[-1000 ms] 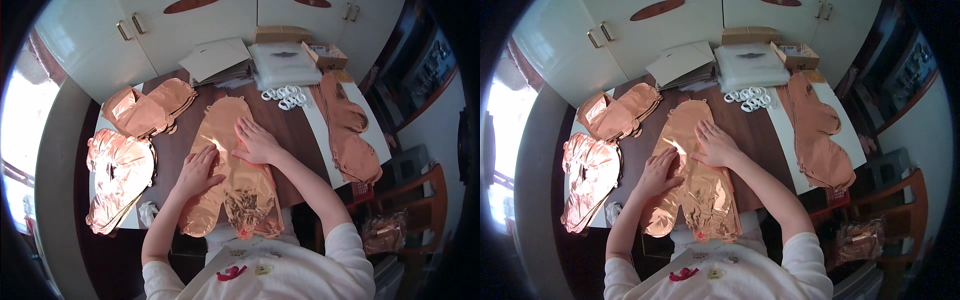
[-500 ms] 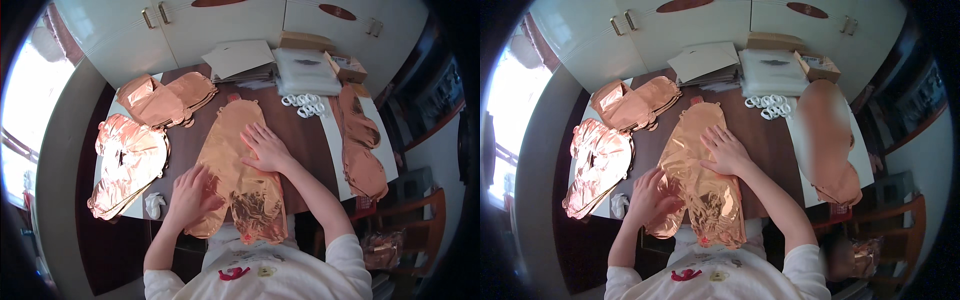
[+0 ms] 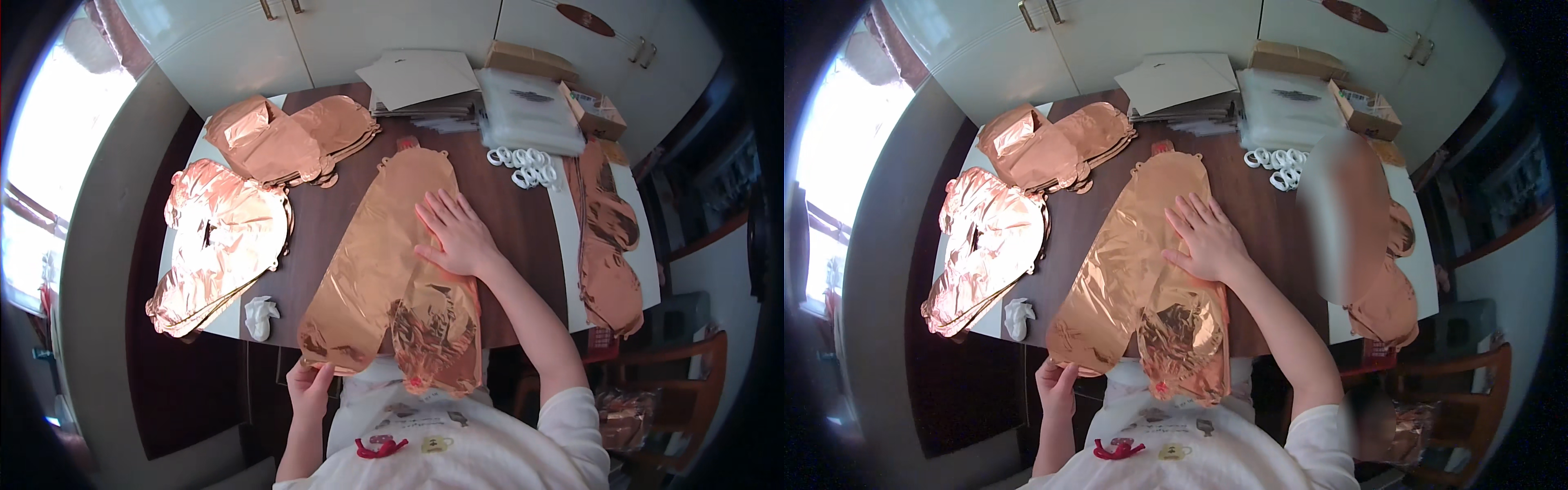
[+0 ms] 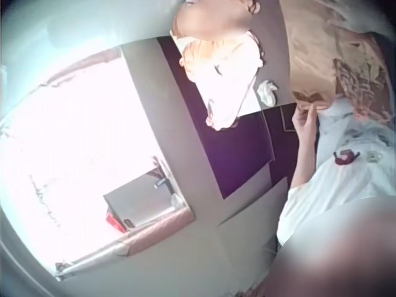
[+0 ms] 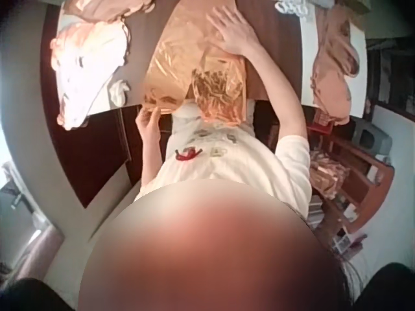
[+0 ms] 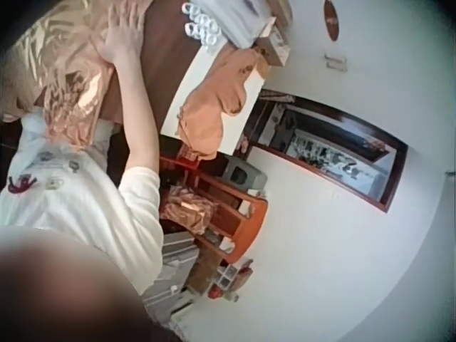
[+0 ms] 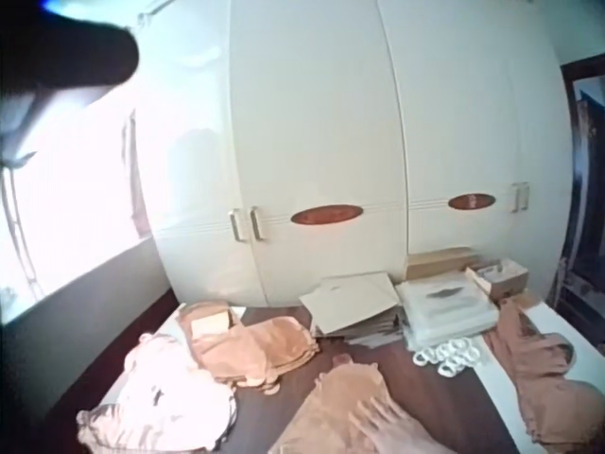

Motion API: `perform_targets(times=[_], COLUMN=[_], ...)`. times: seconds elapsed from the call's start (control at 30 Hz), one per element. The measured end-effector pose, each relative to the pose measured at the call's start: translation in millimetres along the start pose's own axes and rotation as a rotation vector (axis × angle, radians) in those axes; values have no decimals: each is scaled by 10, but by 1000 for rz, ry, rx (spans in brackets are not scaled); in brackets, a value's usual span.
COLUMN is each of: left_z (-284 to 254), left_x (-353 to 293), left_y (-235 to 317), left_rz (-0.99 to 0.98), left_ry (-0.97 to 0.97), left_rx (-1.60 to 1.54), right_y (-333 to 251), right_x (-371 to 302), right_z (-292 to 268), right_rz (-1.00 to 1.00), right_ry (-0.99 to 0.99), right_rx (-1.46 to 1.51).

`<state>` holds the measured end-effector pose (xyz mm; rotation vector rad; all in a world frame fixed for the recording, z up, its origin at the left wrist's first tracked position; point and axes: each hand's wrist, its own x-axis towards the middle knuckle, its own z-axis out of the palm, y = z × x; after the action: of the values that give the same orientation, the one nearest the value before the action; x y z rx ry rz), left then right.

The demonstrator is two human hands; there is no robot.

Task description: Folding and inserting foil balloons into plastic packaging with cardboard backings.

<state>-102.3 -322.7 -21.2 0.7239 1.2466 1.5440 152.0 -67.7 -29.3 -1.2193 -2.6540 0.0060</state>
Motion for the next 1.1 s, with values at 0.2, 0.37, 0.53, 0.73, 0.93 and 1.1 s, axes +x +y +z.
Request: perform_targets(times=[0.2, 0.37, 0.53, 0.73, 0.93, 1.1], left_z=[608, 1086, 1201, 1255, 1207, 1037], left_x=[259, 415, 482, 598, 905, 1636], left_y=[234, 167, -6, -53, 141, 235], left_rz=[479, 574, 554, 601, 652, 745], left_ry=[-434, -794, -883, -908, -930, -688], left_rx=[541, 822, 834, 923, 943, 1481], right_y=[-6, 30, 23, 52, 19, 49], right_x=[-1, -14, -20, -36, -23, -30], right_z=[-16, -10, -60, -107, -132, -89], right_rz=[-71, -97, -172, -286, -300, -310], right_ry=[64, 167, 227, 162, 191, 219], right_rx=[96, 349, 370, 321, 467, 464])
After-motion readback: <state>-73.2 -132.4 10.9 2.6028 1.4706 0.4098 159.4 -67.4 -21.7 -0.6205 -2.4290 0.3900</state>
